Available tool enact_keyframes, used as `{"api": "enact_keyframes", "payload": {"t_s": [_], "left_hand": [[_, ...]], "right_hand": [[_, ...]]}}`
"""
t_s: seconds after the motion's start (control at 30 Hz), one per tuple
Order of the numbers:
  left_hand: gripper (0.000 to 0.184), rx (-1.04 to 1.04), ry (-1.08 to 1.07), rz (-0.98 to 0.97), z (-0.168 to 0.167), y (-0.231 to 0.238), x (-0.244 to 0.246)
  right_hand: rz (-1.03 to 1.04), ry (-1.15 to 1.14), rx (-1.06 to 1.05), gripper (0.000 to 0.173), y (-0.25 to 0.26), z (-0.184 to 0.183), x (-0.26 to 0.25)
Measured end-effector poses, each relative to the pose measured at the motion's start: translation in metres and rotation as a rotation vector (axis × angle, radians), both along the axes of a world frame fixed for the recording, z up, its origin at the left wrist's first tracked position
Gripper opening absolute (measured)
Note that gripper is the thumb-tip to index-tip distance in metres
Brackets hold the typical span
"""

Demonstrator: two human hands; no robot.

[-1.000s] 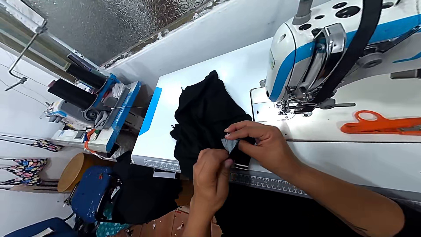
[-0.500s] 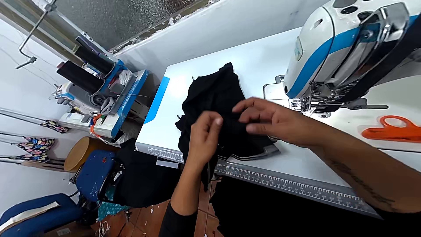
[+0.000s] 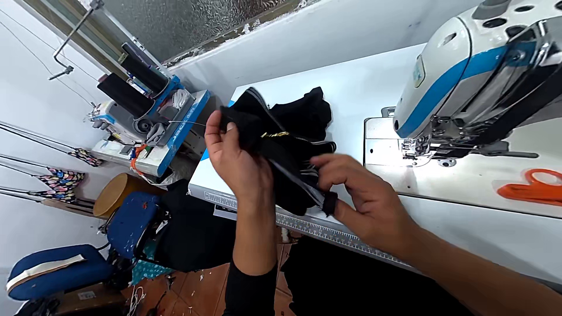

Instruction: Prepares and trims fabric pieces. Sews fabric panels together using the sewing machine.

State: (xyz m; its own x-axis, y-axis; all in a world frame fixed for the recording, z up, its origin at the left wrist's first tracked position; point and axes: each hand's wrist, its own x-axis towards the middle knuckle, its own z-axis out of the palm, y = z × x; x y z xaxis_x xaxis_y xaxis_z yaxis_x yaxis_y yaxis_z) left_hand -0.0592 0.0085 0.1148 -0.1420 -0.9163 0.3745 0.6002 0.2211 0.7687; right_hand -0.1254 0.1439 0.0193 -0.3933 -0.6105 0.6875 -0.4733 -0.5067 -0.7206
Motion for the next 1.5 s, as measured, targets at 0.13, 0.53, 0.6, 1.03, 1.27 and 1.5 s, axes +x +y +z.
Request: {"api": "enact_keyframes", "payload": {"t_s": [0.13, 0.53, 0.6, 1.03, 1.27, 1.5], "left_hand": [[0.021, -0.232, -0.365, 0.009, -0.031, -0.021, 0.010], [0.033, -0.954, -0.502, -0.732, -0.057, -0.009, 0.027], [0.027, -1.016, -0.495, -0.565, -0.056, -0.008, 0.026], [0.010, -1.200, -0.573, -0.257, -0.074, 0.049, 0.064], [0.016, -0.906, -0.542, -0.122, -0.081, 0.036, 0.073], [0.012, -0.962, -0.632, 0.041, -0.069, 0.028, 0.060]], "right_hand": [[0.404, -0.385, -0.030, 0.012, 0.005, 0.003, -0.012], [0.892, -0.596, -0.003, 0.021, 0.035, 0.008, -0.039], [0.874, -0.616, 0.028, 0.016, 0.034, 0.005, -0.036], [-0.563, 0.155, -0.272, 0.018, 0.022, 0.009, -0.038], [0.075, 0.128, 0.216, 0.033, 0.043, 0.023, -0.043], [0.209, 0.043, 0.241, 0.017, 0.041, 0.000, -0.028]]}}
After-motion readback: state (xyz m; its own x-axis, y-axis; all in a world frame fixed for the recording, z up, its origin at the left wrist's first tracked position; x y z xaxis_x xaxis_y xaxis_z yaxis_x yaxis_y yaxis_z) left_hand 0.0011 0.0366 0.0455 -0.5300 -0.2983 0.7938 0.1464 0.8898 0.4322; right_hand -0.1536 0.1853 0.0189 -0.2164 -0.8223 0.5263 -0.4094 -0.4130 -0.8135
